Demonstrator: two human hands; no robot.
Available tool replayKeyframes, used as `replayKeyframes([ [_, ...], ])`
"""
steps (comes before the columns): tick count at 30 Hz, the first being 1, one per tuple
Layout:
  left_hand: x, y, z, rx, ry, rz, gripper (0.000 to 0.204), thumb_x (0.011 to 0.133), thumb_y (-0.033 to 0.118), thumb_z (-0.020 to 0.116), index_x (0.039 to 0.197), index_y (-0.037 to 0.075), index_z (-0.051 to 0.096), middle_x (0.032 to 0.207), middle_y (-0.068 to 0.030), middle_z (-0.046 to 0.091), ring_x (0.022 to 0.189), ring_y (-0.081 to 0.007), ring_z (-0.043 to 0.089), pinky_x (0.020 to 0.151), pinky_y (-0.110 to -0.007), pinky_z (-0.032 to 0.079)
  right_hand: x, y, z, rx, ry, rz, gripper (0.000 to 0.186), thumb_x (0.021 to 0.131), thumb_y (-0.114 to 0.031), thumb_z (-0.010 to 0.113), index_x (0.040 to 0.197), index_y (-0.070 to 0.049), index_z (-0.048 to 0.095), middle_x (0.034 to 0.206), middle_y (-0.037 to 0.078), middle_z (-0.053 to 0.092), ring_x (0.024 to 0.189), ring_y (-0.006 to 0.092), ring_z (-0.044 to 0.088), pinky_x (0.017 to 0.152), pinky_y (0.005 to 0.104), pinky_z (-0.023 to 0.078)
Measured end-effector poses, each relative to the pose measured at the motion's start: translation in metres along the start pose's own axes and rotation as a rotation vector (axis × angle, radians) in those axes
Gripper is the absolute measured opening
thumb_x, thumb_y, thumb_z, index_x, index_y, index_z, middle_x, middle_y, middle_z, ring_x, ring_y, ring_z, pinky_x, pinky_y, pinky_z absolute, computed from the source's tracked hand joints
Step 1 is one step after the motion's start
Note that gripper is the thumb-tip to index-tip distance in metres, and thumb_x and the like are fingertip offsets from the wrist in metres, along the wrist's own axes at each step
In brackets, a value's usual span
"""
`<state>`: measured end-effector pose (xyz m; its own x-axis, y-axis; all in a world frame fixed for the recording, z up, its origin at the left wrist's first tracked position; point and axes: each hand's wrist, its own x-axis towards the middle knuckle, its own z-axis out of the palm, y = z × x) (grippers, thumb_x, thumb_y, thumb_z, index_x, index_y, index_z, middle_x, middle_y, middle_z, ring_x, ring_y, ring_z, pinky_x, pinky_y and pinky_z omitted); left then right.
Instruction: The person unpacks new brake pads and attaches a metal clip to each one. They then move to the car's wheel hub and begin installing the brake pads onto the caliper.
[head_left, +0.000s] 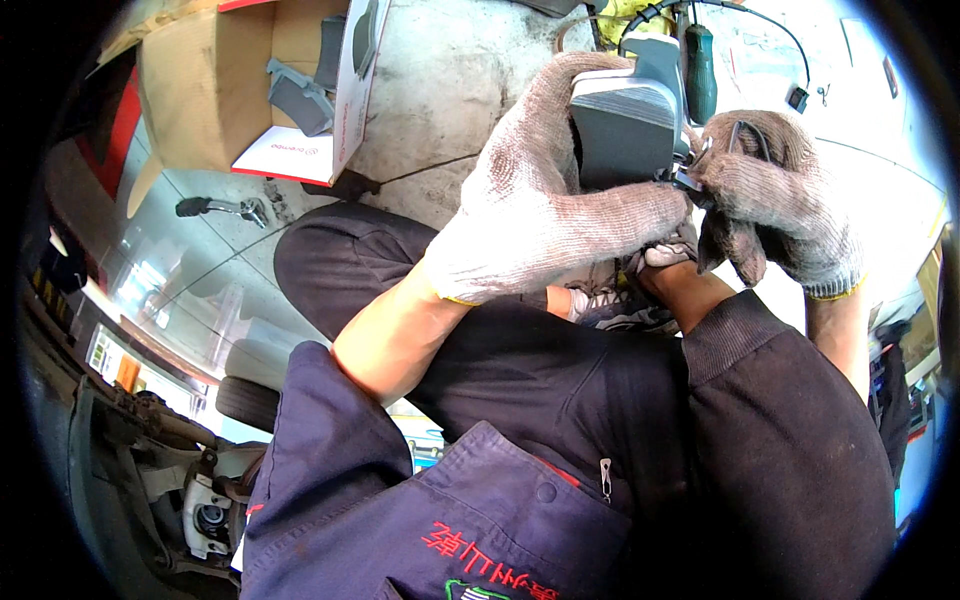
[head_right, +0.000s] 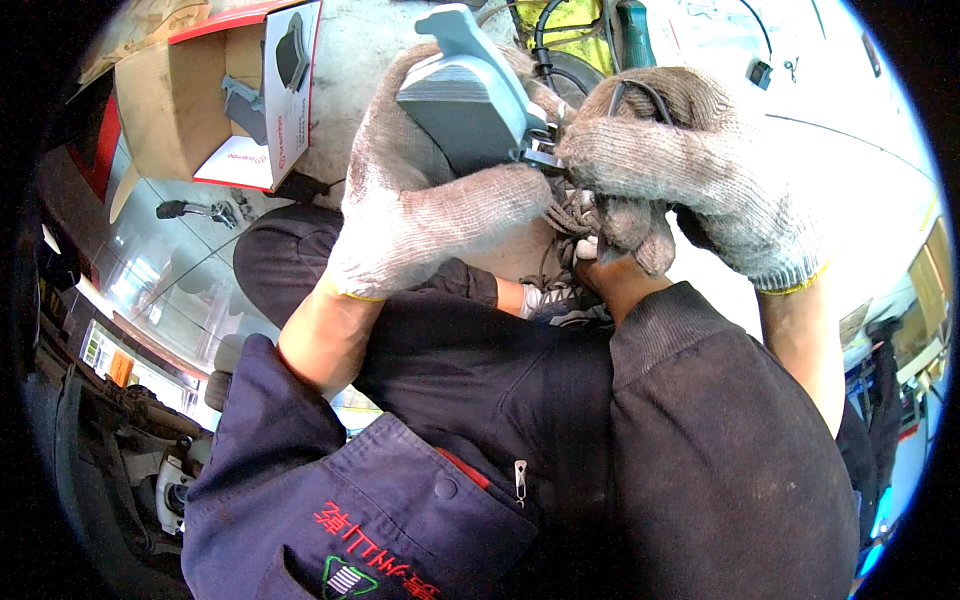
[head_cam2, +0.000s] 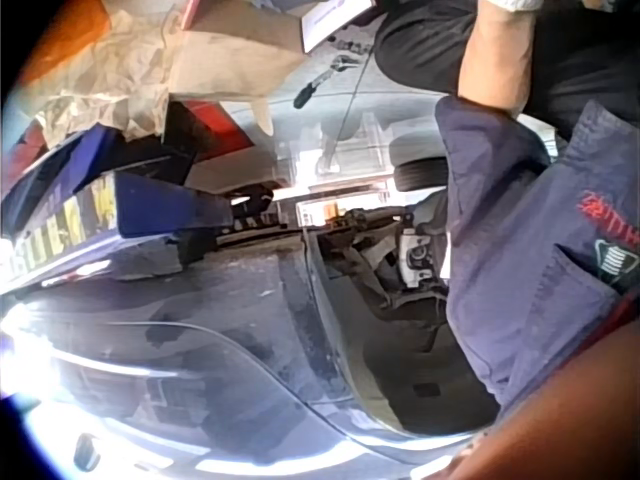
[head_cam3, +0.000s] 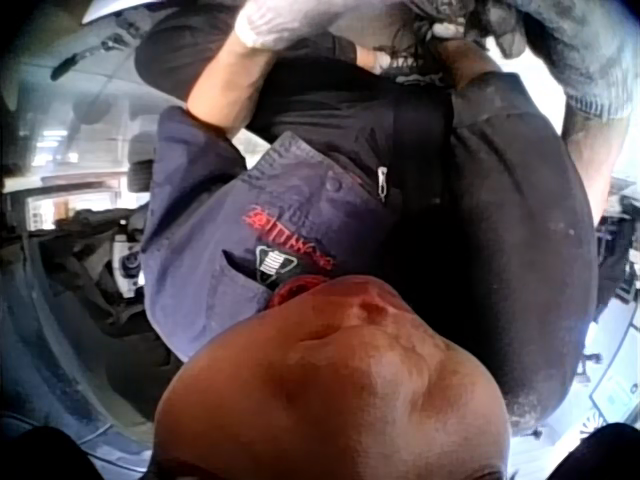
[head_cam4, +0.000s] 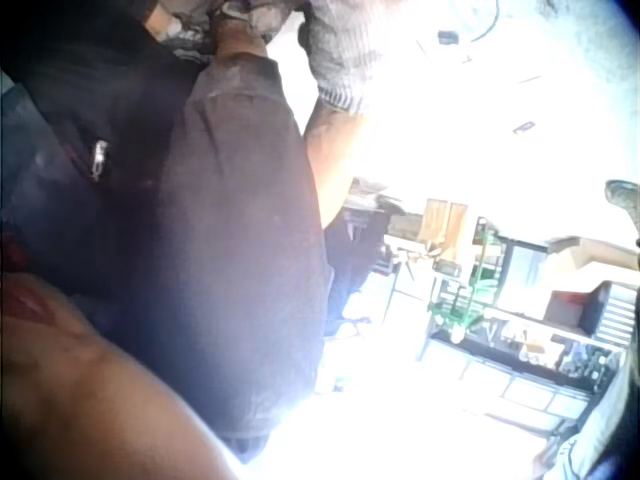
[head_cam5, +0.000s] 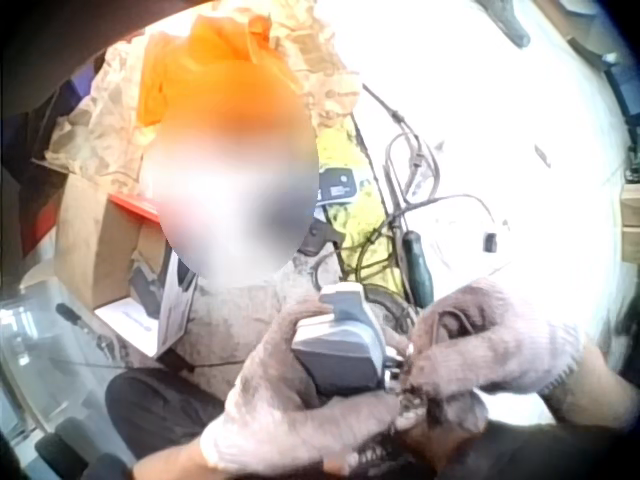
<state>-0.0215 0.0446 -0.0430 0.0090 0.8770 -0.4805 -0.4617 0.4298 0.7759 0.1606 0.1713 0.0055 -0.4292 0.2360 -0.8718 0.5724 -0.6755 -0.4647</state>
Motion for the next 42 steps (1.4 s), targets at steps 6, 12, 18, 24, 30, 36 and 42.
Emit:
replayKeyframes([
  [6, 0.001, 0.001, -0.002, -0.017, 0.007, 0.039, 0.066, 0.071, 0.005, 0.08, 0.126, 0.003, 0.044, 0.104, -0.0105, 0.066, 0.098, -0.0142, 0.063, 0.086, -0.029, 0.052, 0.001, 0.008, 0.007, 0.085, 0.066, 0.018, 0.05, 0.08, -0.019, 0.076, 0.12, 0.003, 0.056, 0.104, 0.009, 0.064, 0.092, 0.0157, 0.063, 0.079, 0.0291, 0.055],
  [12, 0.004, 0.001, -0.002, -0.15, 0.05, 0.075, 0.051, 0.071, -0.011, 0.073, 0.116, 0.001, 0.051, 0.105, -0.0129, 0.065, 0.098, -0.0206, 0.065, 0.091, -0.035, 0.052, 0.014, 0.023, 0.011, -0.394, 0.32, -0.663, 0.089, 0.065, -0.042, 0.088, 0.136, -0.005, 0.049, 0.128, 0.012, 0.056, 0.099, 0.0217, 0.064, 0.085, 0.0338, 0.053],
  [18, -0.002, -0.005, -0.005, 0.103, 0.044, 0.058, 0.057, 0.073, 0.013, 0.08, 0.12, 0.003, 0.049, 0.102, -0.0094, 0.066, 0.096, -0.0139, 0.063, 0.087, -0.029, 0.051, 0.01, 0.015, 0.006, -0.871, 0.013, -0.66, 0.062, 0.08, -0.032, 0.077, 0.13, -0.002, 0.055, 0.134, 0.015, 0.053, 0.117, 0.0267, 0.057, 0.1, 0.037, 0.045],
  [24, 0.007, -0.023, 0.004, 0.244, -0.156, -0.103, 0.049, 0.08, 0.014, 0.077, 0.122, 0.005, 0.053, 0.106, -0.008, 0.065, 0.099, -0.0147, 0.062, 0.088, -0.03, 0.051, 0.001, 0.063, 0.003, -0.673, 0.112, -0.361, 0.043, 0.089, -0.028, 0.065, 0.12, 0.001, 0.057, 0.109, 0.015, 0.06, 0.1, 0.0278, 0.062, 0.089, 0.0368, 0.048],
  [30, 0.02, -0.047, 0.011, 0.045, -0.259, -0.048, 0.027, 0.093, 0.019, 0.057, 0.115, 0.004, 0.059, 0.105, -0.012, 0.06, 0.1, -0.0225, 0.061, 0.09, -0.033, 0.047, -0.002, 0.081, -0.014, -0.353, 0.133, -0.065, 0.051, 0.09, -0.021, 0.064, 0.133, 0.001, 0.048, 0.121, 0.012, 0.055, 0.115, 0.0233, 0.055, 0.101, 0.0354, 0.043],
  [36, 0.023, -0.054, 0.011, -0.018, -0.13, -0.064, 0.027, 0.095, 0.023, 0.058, 0.111, 0.003, 0.062, 0.102, -0.0097, 0.064, 0.097, -0.0186, 0.062, 0.085, -0.031, 0.049, 0.006, 0.065, 0.001, -0.427, 0.089, -0.097, 0.058, 0.087, -0.019, 0.069, 0.137, 0.0, 0.046, 0.129, 0.015, 0.053, 0.121, 0.0258, 0.052, 0.105, 0.0388, 0.04],
  [42, 0.024, -0.037, 0.011, 0.248, -0.046, -0.018, 0.03, 0.095, 0.025, 0.06, 0.108, -0.002, 0.066, 0.093, -0.0077, 0.069, 0.086, -0.0108, 0.063, 0.077, -0.026, 0.051, 0.014, 0.067, 0.032, -0.386, 0.211, -0.067, 0.058, 0.085, -0.013, 0.069, 0.136, 0.002, 0.047, 0.131, 0.018, 0.053, 0.123, 0.0283, 0.052, 0.106, 0.0383, 0.04],
])
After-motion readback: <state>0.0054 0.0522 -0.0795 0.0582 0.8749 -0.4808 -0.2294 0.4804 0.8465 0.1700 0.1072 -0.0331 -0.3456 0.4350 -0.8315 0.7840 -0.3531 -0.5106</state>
